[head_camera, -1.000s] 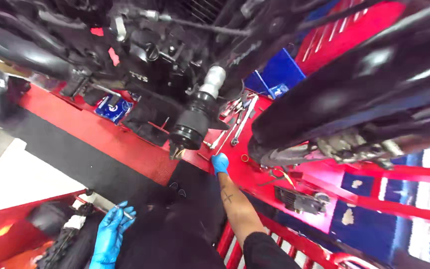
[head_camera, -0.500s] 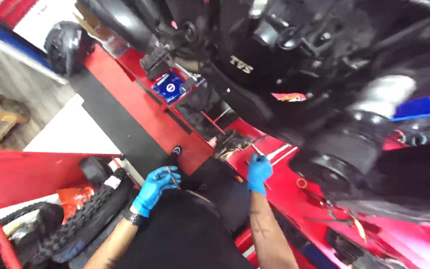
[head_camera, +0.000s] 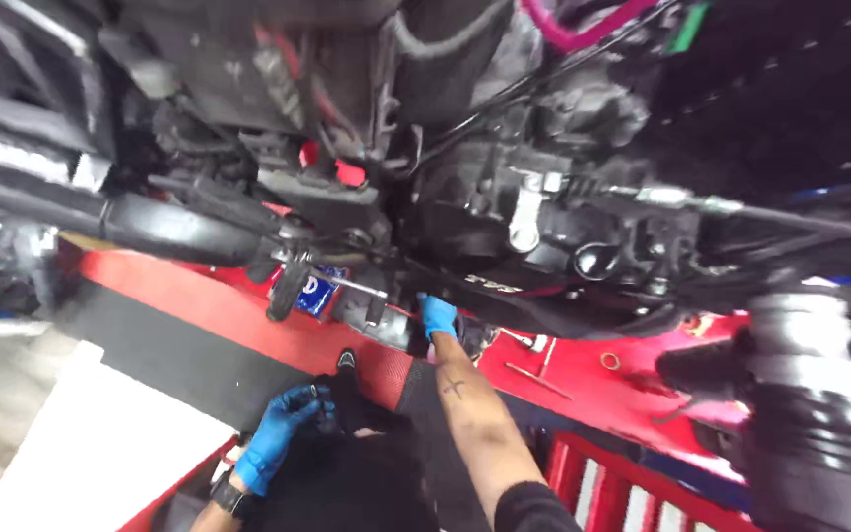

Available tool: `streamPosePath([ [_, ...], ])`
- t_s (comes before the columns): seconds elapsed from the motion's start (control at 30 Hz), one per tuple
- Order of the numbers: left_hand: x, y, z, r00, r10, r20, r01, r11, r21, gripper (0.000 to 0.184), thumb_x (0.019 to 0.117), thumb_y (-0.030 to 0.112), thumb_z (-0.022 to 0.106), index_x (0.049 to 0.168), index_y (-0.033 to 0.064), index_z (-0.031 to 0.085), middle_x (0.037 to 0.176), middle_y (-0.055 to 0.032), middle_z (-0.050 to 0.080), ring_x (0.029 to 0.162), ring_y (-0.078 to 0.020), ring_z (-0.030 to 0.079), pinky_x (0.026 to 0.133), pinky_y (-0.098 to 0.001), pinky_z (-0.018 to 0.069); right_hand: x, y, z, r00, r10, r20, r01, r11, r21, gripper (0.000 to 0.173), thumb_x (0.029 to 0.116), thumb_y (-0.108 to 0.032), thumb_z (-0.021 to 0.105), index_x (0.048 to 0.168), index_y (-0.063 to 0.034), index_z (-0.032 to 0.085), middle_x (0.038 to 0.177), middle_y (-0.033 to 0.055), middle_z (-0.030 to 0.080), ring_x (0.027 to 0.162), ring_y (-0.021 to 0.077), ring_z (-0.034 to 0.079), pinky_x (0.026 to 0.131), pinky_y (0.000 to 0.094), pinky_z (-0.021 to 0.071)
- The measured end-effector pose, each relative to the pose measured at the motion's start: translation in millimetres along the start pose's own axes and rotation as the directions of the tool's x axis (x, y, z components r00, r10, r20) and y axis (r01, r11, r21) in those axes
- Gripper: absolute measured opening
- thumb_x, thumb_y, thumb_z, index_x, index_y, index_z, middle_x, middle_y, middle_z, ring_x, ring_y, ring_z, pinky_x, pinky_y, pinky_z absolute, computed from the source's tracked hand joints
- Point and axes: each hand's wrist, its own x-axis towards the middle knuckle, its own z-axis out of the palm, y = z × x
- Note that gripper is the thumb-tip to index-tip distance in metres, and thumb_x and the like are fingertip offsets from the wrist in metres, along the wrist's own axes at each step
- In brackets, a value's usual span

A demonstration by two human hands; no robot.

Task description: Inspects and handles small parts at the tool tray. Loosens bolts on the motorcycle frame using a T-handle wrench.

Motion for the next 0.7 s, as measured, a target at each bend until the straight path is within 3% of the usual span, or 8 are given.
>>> streamPosePath([
  [0.13,26.9,24.1,-14.9,0.992,-0.015,0.123,0.006,0.997,0.078,0.026,0.1013,0.003,0.054,0.125,-0.0039,0.065,0.105,-0.0178,0.075,0.091,-0.0267,0.074,0.08,-0.0396,0.0634,7.4,-18.1,12.8,0.972,0.209,0.108,-0.22,0.97,0.106,0.04,0.0982,-0.033,0.058,0.114,0.0016,0.071,0.12,0.0258,0.069,0.116,0.0437,0.065,0.093,0.0655,0.0503],
  [0.23,43.4,31.1,-21.0,0.986,-0.033,0.165,0.01,0.99,0.137,0.026,0.1043,0.007,0.05,0.124,-0.0043,0.063,0.102,-0.0172,0.074,0.088,-0.0257,0.074,0.076,-0.0389,0.0635,-15.4,7.6,25.1,0.976,0.21,0.065,-0.215,0.844,0.491,0.034,0.0991,-0.026,0.057,0.12,0.0004,0.066,0.111,0.0226,0.07,0.103,0.0376,0.069,0.09,0.0594,0.0542],
  [0.37,67.0,19.7,-10.6,0.981,-0.072,0.179,0.046,0.988,0.145,0.027,0.1088,0.011,0.043,0.126,-0.0044,0.057,0.1,-0.0133,0.074,0.088,-0.023,0.074,0.08,-0.0395,0.0636,-167.1,55.7,36.9,0.99,0.123,-0.065,0.025,0.303,0.953,0.048,0.1094,-0.039,0.042,0.129,-0.0013,0.064,0.079,0.0047,0.065,0.058,0.0112,0.055,0.052,0.0298,0.0495],
  [0.43,77.4,14.5,2.1,0.971,-0.078,0.225,0.046,0.988,0.146,0.028,0.1089,0.012,0.043,0.129,-0.0049,0.054,0.104,-0.0136,0.073,0.092,-0.0229,0.074,0.083,-0.0395,0.0629,-260.6,82.9,49.1,0.997,0.037,-0.071,0.072,-0.037,0.997,0.095,0.0862,-0.087,0.042,0.137,-0.0081,0.059,0.074,-0.0048,0.062,0.052,0.0039,0.049,0.045,0.0214,0.0432],
  [0.47,83.4,14.6,11.2,0.965,-0.072,0.253,0.036,0.988,0.147,0.029,0.1088,0.012,0.044,0.13,-0.0052,0.052,0.106,-0.0142,0.073,0.093,-0.0232,0.074,0.083,-0.0396,0.0629,-302.4,91.2,54.6,0.996,0.016,-0.09,0.091,-0.171,0.981,0.105,0.0732,-0.092,0.053,0.139,-0.0111,0.06,0.075,-0.0062,0.061,0.052,0.0034,0.048,0.045,0.0205,0.0424],
  [0.53,92.0,17.6,31.6,0.951,-0.061,0.304,0.015,0.988,0.151,0.028,0.1089,0.011,0.044,0.129,-0.0056,0.052,0.109,-0.0149,0.072,0.094,-0.0233,0.074,0.085,-0.0388,0.0625,-374.5,87.4,66.1,0.977,0.131,-0.168,0.198,-0.264,0.944,0.07,0.0873,-0.06,0.071,0.135,-0.0095,0.065,0.066,-0.0082,0.055,0.048,0.0016,0.043,0.043,0.019,0.0394],
  [0.6,101.5,25.8,57.1,0.942,-0.034,0.333,-0.02,0.987,0.157,0.028,0.1095,0.011,0.043,0.129,-0.0062,0.052,0.11,-0.016,0.072,0.094,-0.0238,0.074,0.083,-0.0381,0.0625,-419.1,69.3,66.7,0.935,0.309,-0.173,0.259,-0.261,0.93,0.035,0.0921,-0.016,0.06,0.124,-0.0066,0.072,0.053,-0.0097,0.045,0.041,0.001,0.037,0.041,0.0196,0.0357],
  [0.7,110.5,37.3,87.9,0.927,-0.013,0.375,-0.049,0.987,0.155,0.026,0.11,0.011,0.042,0.126,-0.0059,0.054,0.108,-0.0156,0.073,0.092,-0.0236,0.074,0.082,-0.0375,0.0629,-449.1,51.6,64.9,0.911,0.376,-0.17,0.283,-0.27,0.92,0.031,0.091,-0.009,0.059,0.116,-0.0078,0.076,0.051,-0.0097,0.042,0.041,0.0003,0.035,0.04,0.0189,0.0343],
])
